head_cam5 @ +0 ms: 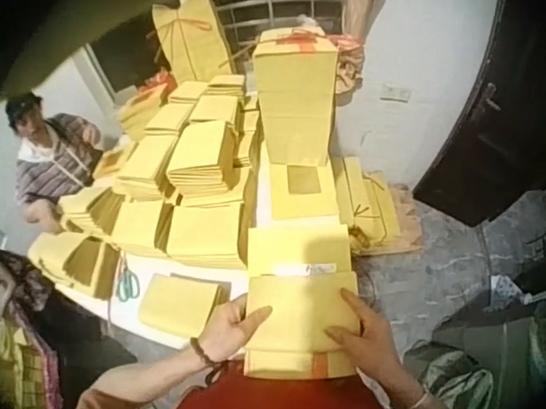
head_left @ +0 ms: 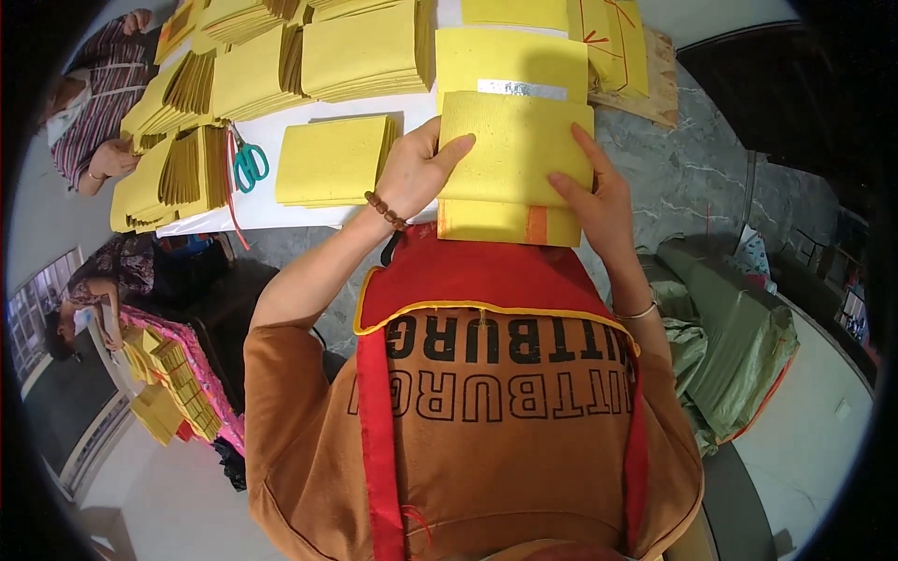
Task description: Folding and stacking yellow joss paper on a table.
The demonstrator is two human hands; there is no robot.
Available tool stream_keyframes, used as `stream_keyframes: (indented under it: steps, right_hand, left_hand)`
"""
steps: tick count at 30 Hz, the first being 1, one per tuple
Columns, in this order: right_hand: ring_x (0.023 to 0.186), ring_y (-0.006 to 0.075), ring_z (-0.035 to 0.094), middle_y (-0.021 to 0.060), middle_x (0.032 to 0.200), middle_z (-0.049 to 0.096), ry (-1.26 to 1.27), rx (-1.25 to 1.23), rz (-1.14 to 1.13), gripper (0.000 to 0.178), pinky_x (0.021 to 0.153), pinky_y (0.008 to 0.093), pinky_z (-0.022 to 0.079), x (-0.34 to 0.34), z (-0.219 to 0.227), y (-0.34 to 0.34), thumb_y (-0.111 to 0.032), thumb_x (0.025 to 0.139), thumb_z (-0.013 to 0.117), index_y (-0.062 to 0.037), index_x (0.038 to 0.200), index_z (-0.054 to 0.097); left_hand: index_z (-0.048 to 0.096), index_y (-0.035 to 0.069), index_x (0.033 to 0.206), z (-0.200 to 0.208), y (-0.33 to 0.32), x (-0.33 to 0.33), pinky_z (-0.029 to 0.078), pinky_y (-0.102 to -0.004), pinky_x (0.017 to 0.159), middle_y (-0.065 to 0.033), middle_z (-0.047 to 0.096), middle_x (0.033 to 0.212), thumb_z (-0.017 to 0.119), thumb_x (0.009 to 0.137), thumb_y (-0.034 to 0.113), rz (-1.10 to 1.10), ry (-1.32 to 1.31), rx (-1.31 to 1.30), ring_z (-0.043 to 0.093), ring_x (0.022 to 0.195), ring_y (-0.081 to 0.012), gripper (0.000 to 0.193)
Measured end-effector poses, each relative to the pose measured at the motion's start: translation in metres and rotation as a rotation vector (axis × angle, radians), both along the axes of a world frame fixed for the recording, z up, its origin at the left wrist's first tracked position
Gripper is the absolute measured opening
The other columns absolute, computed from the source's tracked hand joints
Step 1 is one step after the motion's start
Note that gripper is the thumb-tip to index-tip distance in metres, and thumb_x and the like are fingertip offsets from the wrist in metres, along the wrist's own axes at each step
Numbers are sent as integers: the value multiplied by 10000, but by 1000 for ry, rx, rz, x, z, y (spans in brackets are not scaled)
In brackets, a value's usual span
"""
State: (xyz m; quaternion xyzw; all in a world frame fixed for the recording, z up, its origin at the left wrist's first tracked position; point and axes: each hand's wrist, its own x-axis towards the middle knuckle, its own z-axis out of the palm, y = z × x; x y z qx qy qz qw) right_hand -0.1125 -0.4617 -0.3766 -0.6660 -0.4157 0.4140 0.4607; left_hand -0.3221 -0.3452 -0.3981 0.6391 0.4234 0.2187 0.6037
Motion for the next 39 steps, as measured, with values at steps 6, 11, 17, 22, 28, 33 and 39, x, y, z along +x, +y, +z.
stream_keyframes:
  steps: [6,11,17,22,28,33,39]
  right_hand:
    - [1123,217,555,188,1222,572,-34,-24,-40,583,938,301,415,-2,-1,1,-136,782,680,4,1305,463]
    - [1110,224,569,195,1210,579,-94,-1,-47,574,923,310,430,-3,0,2,-138,781,680,0,1298,471]
    - [1086,224,586,201,1193,587,-115,-15,-39,578,906,311,442,-2,-1,3,-156,779,683,-12,1299,475]
    - [1034,243,616,200,1156,607,-72,-75,-49,580,863,318,463,-5,5,5,-176,777,682,-30,1301,480]
    - [946,268,648,209,1040,644,-188,-15,-27,573,809,333,482,-4,-1,4,-187,773,686,-49,1294,491]
    - [958,286,638,217,1052,632,-192,-33,-19,559,793,337,485,-4,2,3,-182,770,690,-48,1279,501]
    - [1172,257,503,168,1257,524,-687,100,2,472,943,395,385,-8,12,-24,-222,761,691,-96,1200,572]
  left_hand:
    - [588,-16,1110,0,3,2,481,-276,695,-108,680,886,584,901,261,-3,-37,-50,606,765,-122,347]
    - [567,-13,1131,2,3,2,475,-271,666,-97,673,869,610,888,234,37,-95,-106,583,732,-101,349]
    - [551,14,1125,55,5,2,459,-276,700,-106,646,961,631,858,149,43,355,132,600,820,-144,310]
    - [543,26,1166,72,-16,23,367,-423,905,-145,541,1178,638,806,190,-315,222,1027,478,1104,-311,407]
    - [442,27,1302,40,-25,39,248,-455,1060,-177,390,1365,593,842,303,-530,385,1007,301,1312,-326,557]
    - [411,54,1331,25,-27,37,203,-472,1083,-149,359,1407,558,847,409,-528,420,1033,277,1336,-301,618]
    - [380,81,1362,18,-26,38,165,-470,1097,-138,326,1435,521,865,439,-541,467,1002,239,1357,-290,630]
